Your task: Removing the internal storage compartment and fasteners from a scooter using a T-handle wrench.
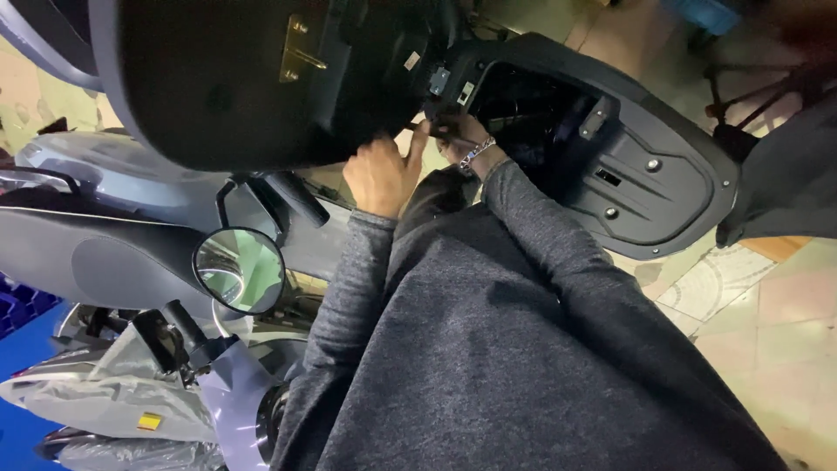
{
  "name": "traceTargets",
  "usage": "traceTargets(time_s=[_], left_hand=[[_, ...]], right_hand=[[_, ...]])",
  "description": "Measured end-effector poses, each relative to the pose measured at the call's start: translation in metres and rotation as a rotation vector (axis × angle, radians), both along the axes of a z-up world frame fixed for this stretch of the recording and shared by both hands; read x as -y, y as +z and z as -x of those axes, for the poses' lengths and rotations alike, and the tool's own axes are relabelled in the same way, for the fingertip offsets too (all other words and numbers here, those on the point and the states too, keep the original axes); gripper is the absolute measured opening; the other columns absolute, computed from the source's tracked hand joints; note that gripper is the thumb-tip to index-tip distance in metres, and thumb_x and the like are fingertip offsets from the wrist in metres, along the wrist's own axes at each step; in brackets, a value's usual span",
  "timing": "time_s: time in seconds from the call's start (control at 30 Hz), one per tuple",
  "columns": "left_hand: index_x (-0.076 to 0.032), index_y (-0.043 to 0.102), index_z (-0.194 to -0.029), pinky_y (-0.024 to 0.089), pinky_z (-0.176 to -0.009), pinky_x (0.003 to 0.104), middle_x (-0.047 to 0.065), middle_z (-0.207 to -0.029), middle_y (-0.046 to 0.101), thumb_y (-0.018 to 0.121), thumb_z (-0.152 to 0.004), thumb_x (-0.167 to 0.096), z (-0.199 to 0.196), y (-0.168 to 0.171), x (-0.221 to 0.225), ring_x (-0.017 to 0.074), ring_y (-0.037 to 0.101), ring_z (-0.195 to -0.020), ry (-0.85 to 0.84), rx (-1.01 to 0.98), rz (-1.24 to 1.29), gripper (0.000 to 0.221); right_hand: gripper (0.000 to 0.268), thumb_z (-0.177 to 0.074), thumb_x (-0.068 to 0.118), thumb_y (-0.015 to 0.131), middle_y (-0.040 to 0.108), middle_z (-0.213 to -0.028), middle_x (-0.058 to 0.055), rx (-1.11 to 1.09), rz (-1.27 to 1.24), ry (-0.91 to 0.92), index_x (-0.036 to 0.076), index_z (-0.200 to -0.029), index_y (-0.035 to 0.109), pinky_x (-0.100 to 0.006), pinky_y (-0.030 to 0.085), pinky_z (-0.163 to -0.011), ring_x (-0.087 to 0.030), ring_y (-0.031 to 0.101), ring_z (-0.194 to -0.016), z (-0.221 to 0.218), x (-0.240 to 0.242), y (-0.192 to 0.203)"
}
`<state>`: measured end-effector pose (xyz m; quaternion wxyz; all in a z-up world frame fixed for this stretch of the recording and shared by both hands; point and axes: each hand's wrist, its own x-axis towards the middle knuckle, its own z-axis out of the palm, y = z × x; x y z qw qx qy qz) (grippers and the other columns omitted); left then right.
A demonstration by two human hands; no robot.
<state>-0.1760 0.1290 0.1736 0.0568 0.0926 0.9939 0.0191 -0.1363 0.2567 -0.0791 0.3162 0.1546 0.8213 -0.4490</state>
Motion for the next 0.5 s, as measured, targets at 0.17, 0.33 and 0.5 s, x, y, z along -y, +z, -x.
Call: traceTargets(time_s=[0.17, 0.33, 0.5], left_hand=[[-0.017, 0.068, -0.083, 0.056, -0.052, 0.044, 0.003, -0.065, 0.066, 0.080, -0.072, -0.043, 0.003, -0.004, -0.007, 0.0304, 0.073, -0.064, -0.101, 0.022, -0.186, 0.030], [-0.026, 0.076, -0.101, 0.052, -0.080, 0.042, 0.001, -0.107, 0.061, 0.063, -0.078, -0.006, 0.012, -0.008, 0.002, 0.0266, 0.062, -0.103, -0.508, -0.088, -0.263, 0.032], [-0.021, 0.063, -0.081, 0.056, -0.054, 0.045, 0.004, -0.067, 0.066, 0.060, -0.091, -0.065, -0.008, -0.001, -0.010, 0.0313, 0.073, -0.064, -0.003, -0.053, -0.100, 0.046]], right_hand=[[0.009, -0.096, 0.007, 0.049, 0.053, -0.080, 0.000, 0.582, 1.204, -1.342, 0.005, -0.100, 0.056, -0.021, 0.038, -0.055, -0.013, 0.052, -0.069, -0.016, 0.026, -0.103], [0.016, -0.097, 0.019, 0.047, 0.061, -0.077, -0.002, 0.163, 0.619, -0.702, 0.012, -0.093, 0.060, -0.027, 0.046, -0.063, -0.019, 0.062, -0.075, -0.016, 0.028, -0.095], [0.030, -0.098, 0.035, 0.044, 0.071, -0.074, -0.004, -0.316, -0.144, 0.135, 0.020, -0.083, 0.064, -0.034, 0.057, -0.074, -0.027, 0.075, -0.084, -0.020, 0.026, -0.069]])
